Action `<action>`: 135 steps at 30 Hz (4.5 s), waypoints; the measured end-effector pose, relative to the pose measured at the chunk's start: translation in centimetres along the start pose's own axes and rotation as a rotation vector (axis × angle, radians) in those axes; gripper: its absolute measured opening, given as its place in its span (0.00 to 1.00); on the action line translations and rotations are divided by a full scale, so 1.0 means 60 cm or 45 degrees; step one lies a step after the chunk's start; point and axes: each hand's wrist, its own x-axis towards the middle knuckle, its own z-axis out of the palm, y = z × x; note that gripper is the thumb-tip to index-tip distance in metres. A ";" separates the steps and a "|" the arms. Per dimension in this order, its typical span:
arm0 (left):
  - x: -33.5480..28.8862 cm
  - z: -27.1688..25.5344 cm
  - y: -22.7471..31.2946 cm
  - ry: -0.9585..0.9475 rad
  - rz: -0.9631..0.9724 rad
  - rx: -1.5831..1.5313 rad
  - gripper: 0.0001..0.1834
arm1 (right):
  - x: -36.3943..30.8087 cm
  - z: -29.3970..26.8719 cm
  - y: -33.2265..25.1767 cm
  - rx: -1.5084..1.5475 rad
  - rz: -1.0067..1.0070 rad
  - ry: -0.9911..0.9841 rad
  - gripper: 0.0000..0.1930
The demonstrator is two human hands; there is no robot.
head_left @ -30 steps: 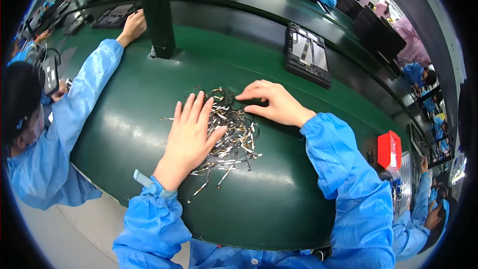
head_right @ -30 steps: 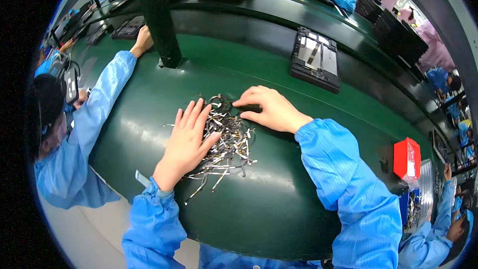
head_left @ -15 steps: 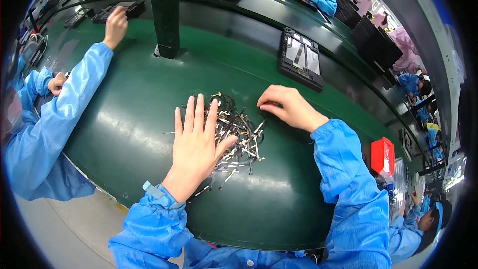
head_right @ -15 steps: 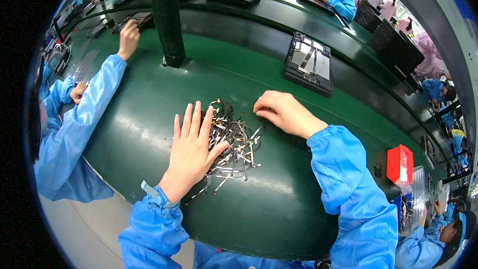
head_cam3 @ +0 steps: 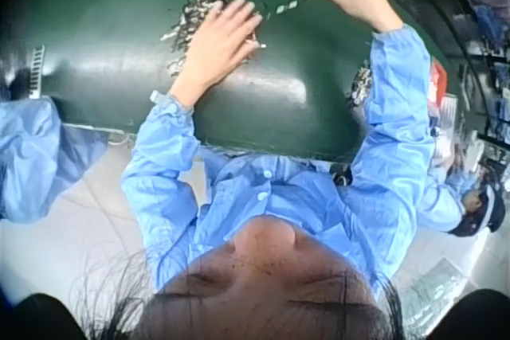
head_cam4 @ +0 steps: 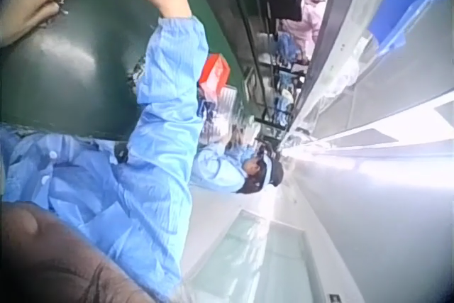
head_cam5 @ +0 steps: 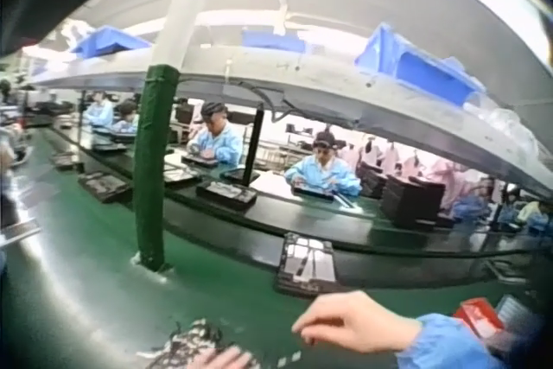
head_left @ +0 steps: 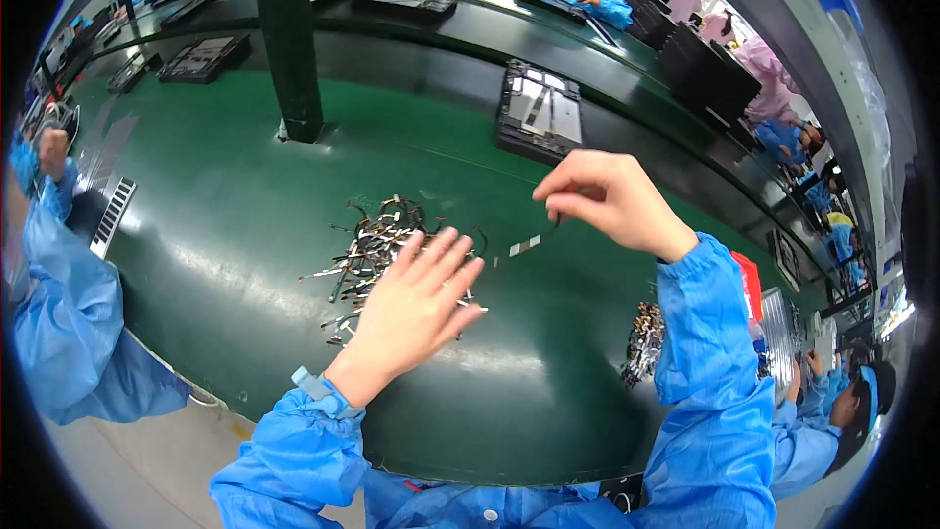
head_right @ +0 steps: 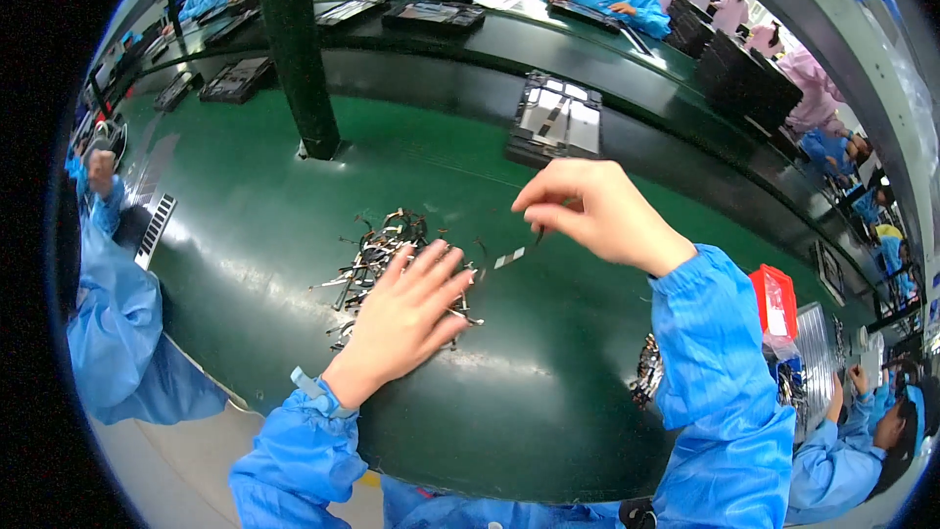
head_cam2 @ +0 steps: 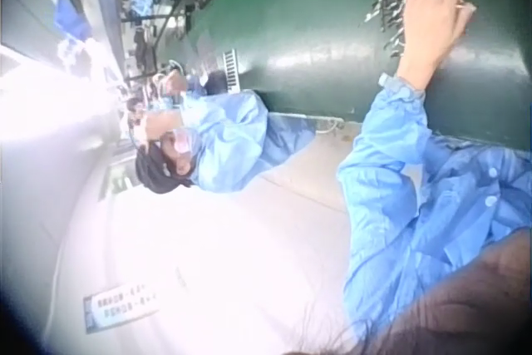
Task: The person connects internal ribbon cables and electronics components within a tablet device by hand.
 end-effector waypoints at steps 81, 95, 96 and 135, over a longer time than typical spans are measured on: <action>-0.056 -0.014 -0.130 0.494 -0.675 -0.027 0.12 | -0.178 0.088 0.011 -0.093 -0.034 -0.129 0.11; -0.039 -0.023 -0.061 0.220 -0.373 0.007 0.18 | -0.101 0.251 -0.021 -0.443 -0.113 0.132 0.20; -0.036 -0.019 -0.059 0.139 -0.244 -0.053 0.20 | -0.104 0.255 -0.020 -0.450 -0.108 0.109 0.20; -0.058 -0.019 -0.101 -0.250 -0.350 0.029 0.33 | -0.131 0.234 0.011 -0.535 0.088 -0.257 0.32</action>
